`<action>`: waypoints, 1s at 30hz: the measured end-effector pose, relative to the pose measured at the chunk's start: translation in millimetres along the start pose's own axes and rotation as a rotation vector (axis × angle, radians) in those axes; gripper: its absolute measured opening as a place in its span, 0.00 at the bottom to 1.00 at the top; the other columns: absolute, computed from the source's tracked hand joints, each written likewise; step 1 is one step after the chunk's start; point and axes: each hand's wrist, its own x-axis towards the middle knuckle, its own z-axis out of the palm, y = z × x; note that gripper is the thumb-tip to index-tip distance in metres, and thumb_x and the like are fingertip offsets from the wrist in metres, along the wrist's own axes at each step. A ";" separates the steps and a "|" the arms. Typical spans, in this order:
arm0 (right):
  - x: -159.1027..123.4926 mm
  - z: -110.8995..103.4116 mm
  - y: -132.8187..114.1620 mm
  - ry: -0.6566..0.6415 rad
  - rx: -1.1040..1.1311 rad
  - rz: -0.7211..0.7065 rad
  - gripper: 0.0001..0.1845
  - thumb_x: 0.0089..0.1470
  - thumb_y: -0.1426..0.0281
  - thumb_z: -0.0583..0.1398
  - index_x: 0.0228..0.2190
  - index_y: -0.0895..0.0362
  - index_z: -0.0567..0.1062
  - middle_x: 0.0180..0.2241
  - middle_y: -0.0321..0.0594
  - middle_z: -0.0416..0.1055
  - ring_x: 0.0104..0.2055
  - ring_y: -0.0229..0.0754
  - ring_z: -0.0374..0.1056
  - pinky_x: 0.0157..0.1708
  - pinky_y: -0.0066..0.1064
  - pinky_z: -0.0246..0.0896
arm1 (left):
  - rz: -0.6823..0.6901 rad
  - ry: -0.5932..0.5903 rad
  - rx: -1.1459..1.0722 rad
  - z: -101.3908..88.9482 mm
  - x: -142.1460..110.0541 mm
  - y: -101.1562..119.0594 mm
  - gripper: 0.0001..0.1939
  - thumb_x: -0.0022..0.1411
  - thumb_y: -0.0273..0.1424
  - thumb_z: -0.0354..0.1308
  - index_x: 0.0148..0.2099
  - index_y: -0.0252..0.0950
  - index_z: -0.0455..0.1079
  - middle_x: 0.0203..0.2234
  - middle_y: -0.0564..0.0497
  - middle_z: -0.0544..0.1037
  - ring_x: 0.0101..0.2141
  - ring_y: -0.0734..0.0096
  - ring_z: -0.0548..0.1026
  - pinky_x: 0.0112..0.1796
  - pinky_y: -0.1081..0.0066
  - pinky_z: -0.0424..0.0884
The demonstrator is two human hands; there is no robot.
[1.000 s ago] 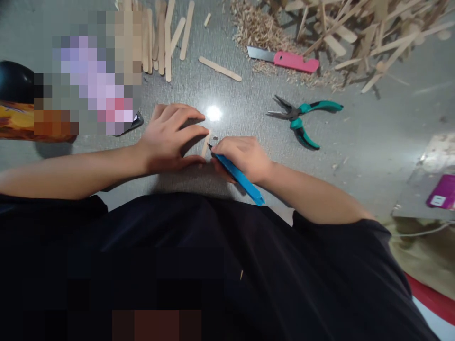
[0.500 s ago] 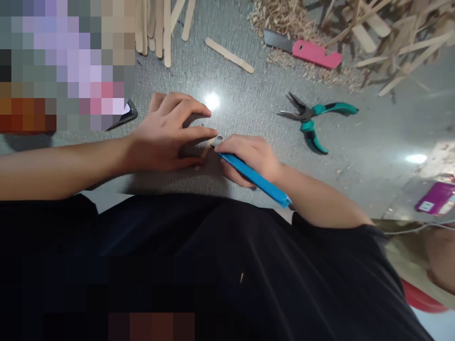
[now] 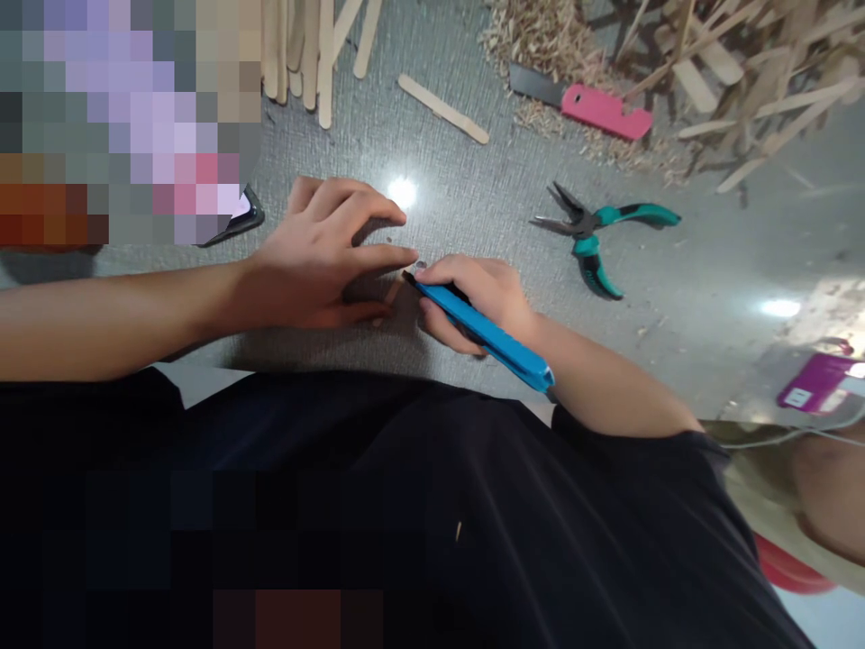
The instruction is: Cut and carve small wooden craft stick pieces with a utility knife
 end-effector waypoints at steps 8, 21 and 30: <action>-2.1 0.7 3.8 -0.018 0.041 -0.033 0.18 0.67 0.70 0.66 0.57 0.45 0.80 0.30 0.30 0.81 0.24 0.42 0.76 0.26 0.35 0.71 | -0.024 0.007 -0.041 3.4 0.3 -1.8 0.29 0.74 0.52 0.63 0.72 0.50 0.76 0.70 0.40 0.75 0.69 0.27 0.74 0.59 0.26 0.73; -8.5 2.3 -5.4 -0.031 -0.103 0.124 0.09 0.71 0.60 0.66 0.50 0.47 0.77 0.25 0.28 0.78 0.21 0.41 0.74 0.25 0.34 0.70 | -0.029 -0.004 -0.022 1.5 0.5 -0.2 0.30 0.74 0.52 0.65 0.72 0.50 0.76 0.71 0.36 0.76 0.69 0.25 0.73 0.60 0.26 0.70; -17.6 13.6 -20.6 0.037 -0.120 0.242 0.12 0.72 0.54 0.68 0.46 0.49 0.80 0.25 0.31 0.80 0.20 0.43 0.73 0.22 0.37 0.66 | -0.085 0.037 -0.004 6.6 -0.8 11.4 0.26 0.78 0.55 0.60 0.67 0.48 0.77 0.70 0.41 0.76 0.69 0.31 0.75 0.61 0.27 0.71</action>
